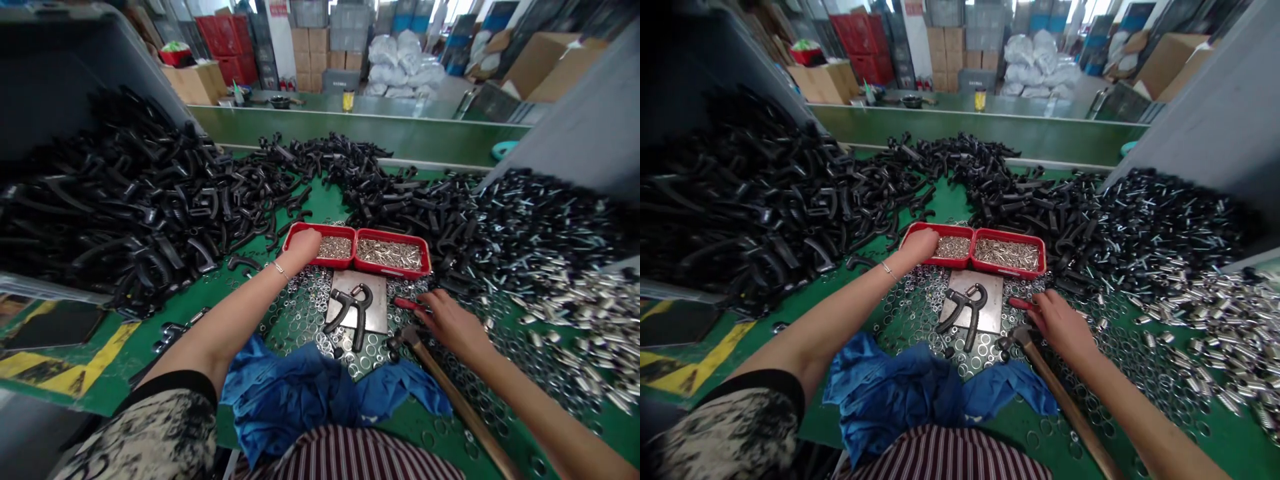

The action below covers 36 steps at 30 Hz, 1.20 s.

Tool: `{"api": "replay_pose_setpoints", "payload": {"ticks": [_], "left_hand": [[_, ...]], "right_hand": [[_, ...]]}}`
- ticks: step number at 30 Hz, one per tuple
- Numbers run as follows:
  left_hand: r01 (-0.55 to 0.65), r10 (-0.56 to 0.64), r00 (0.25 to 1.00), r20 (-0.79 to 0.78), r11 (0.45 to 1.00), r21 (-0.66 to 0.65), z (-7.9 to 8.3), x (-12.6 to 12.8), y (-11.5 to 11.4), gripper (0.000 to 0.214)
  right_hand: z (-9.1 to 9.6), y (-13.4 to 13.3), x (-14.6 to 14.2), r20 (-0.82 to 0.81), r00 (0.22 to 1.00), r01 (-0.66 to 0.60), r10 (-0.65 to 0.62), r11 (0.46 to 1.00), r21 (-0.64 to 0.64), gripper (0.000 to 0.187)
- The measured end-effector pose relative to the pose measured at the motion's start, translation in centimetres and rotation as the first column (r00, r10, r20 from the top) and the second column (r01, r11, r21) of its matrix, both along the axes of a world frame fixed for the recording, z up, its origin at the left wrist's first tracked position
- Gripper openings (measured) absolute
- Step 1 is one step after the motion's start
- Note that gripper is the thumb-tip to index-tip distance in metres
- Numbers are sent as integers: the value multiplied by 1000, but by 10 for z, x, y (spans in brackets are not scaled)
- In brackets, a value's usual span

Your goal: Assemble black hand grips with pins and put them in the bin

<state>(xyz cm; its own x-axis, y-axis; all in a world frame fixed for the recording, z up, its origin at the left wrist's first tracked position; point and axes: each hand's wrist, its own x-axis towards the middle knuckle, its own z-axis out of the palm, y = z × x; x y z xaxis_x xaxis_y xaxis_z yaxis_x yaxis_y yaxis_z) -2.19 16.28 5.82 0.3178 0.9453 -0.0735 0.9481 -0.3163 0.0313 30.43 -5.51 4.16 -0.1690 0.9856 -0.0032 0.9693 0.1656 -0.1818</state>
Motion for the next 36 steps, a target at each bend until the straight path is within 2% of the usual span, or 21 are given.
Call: {"api": "replay_pose_setpoints", "payload": {"ticks": [3,6,8,10,11,12,14,15,17,19,22,23,25,27,29,31,34,36], "left_hand": [[-44,44,999,2,999,28,-2,-2,-3,28],[-63,62,998,14,996,57,-6,-3,-5,31],[-62,61,998,25,996,71,-10,-3,-4,32],[-55,52,998,41,995,88,-13,-3,-2,32],[-51,45,997,60,994,101,-13,-4,-1,31],[-47,36,996,87,992,118,-12,-5,-1,29],[-33,4,987,162,984,176,-9,-9,-3,24],[-25,-22,978,208,976,218,-6,-11,-8,22],[11,-103,946,308,958,285,1,-14,-29,20],[111,-214,886,410,959,259,5,-15,-64,19],[350,-320,797,513,936,41,0,-13,-134,19],[386,-329,787,522,923,1,-4,-12,-157,20],[377,-315,783,536,926,-6,-15,-11,-192,19],[356,-315,786,532,934,27,-26,-9,-210,18],[354,-332,798,503,934,55,-36,-7,-214,15],[356,-352,821,449,931,78,-44,-5,-212,14],[377,-396,848,353,918,123,-50,-2,-209,14],[387,-408,865,291,913,130,-50,0,-211,14]], "right_hand": [[-9,20,-7,155,983,-94,97,995,-30,24],[-7,25,0,158,982,-107,106,994,-3,29],[2,26,3,26,999,-41,40,998,47,29],[12,28,-5,-226,972,66,-56,997,38,28],[16,29,-16,-386,917,112,-103,994,3,28],[19,29,-29,-544,826,148,-147,988,-42,29],[19,31,-62,-779,594,168,-199,978,-122,30],[16,32,-78,-843,494,167,-214,975,-150,31],[7,34,-105,-893,379,167,-241,967,-190,34],[-3,37,-121,-903,344,161,-258,963,-214,35],[-14,42,-126,-911,322,162,-258,963,-216,34],[-15,43,-126,-911,322,165,-257,963,-213,33],[-17,44,-125,-907,336,169,-254,964,-207,32],[-19,43,-124,-900,364,174,-241,967,-189,32],[-20,40,-125,-880,420,187,-220,970,-154,31],[-21,37,-127,-811,551,204,-195,974,-95,31],[-18,40,-133,-575,812,135,-99,991,20,33],[-13,50,-137,-452,892,47,-24,998,40,32]]}}
